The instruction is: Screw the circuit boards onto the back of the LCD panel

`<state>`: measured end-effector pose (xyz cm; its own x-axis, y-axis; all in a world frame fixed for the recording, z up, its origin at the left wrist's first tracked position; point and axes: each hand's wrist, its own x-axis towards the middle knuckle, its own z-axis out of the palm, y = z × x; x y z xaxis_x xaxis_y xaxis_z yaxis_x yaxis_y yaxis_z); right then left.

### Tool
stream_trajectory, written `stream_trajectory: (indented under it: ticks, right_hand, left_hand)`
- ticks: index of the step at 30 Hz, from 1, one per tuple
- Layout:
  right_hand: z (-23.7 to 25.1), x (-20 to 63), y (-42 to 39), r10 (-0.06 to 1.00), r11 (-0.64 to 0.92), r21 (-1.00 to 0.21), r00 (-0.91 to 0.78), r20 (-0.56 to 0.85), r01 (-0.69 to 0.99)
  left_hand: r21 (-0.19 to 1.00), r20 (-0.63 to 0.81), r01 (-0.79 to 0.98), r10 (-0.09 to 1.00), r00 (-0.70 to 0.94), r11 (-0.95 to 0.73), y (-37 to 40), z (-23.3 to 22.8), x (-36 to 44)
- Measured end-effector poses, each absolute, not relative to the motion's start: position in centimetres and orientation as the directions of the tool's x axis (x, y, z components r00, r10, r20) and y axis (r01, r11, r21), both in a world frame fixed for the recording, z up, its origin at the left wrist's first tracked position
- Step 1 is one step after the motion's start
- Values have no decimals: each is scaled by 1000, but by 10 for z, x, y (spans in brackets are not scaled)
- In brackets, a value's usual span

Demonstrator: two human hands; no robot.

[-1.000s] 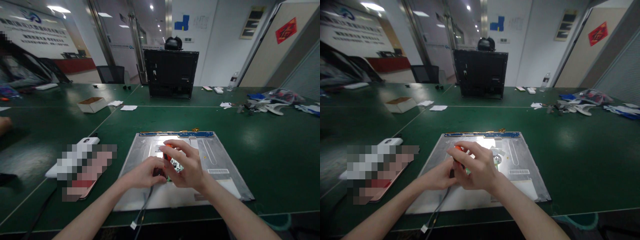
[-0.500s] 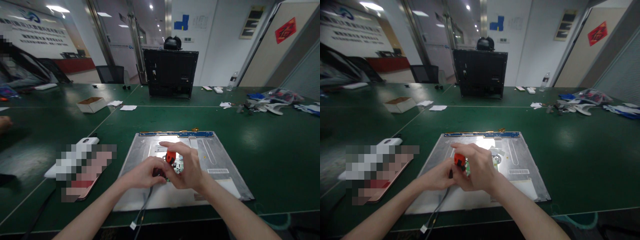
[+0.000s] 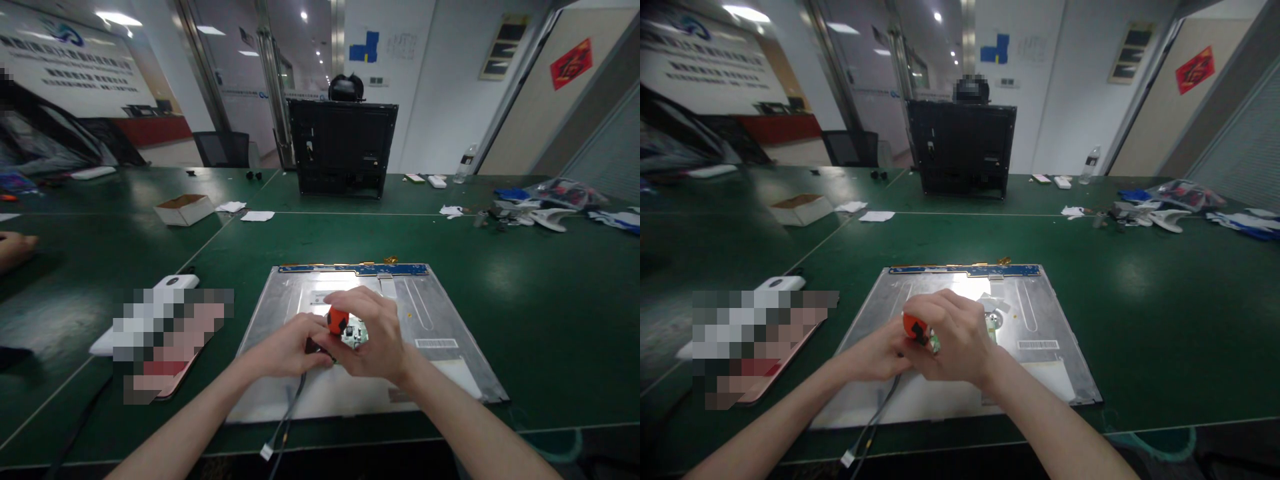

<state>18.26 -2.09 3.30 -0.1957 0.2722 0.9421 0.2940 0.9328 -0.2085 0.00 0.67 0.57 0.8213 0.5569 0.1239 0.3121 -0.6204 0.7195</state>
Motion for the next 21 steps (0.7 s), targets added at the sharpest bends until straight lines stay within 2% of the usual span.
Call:
stream_trajectory:
  ticks: [4, 9, 13, 21]
  right_hand:
    - [32, 182, -20, 310, 925, -251, -185, 933, 287]
    - [34, 184, -23, 283, 929, -209, -223, 933, 305]
    - [35, 185, -24, 311, 908, -214, -236, 921, 361]
    - [35, 184, -23, 302, 913, -209, -236, 924, 351]
  left_hand:
    - [711, 98, 334, 557, 824, -619, 7, 7, 0]
    - [709, 100, 340, 565, 819, -618, 8, 1, -1]
    - [704, 79, 367, 582, 810, -608, 8, -2, -2]
    - [707, 91, 351, 572, 815, -614, 8, 3, 0]
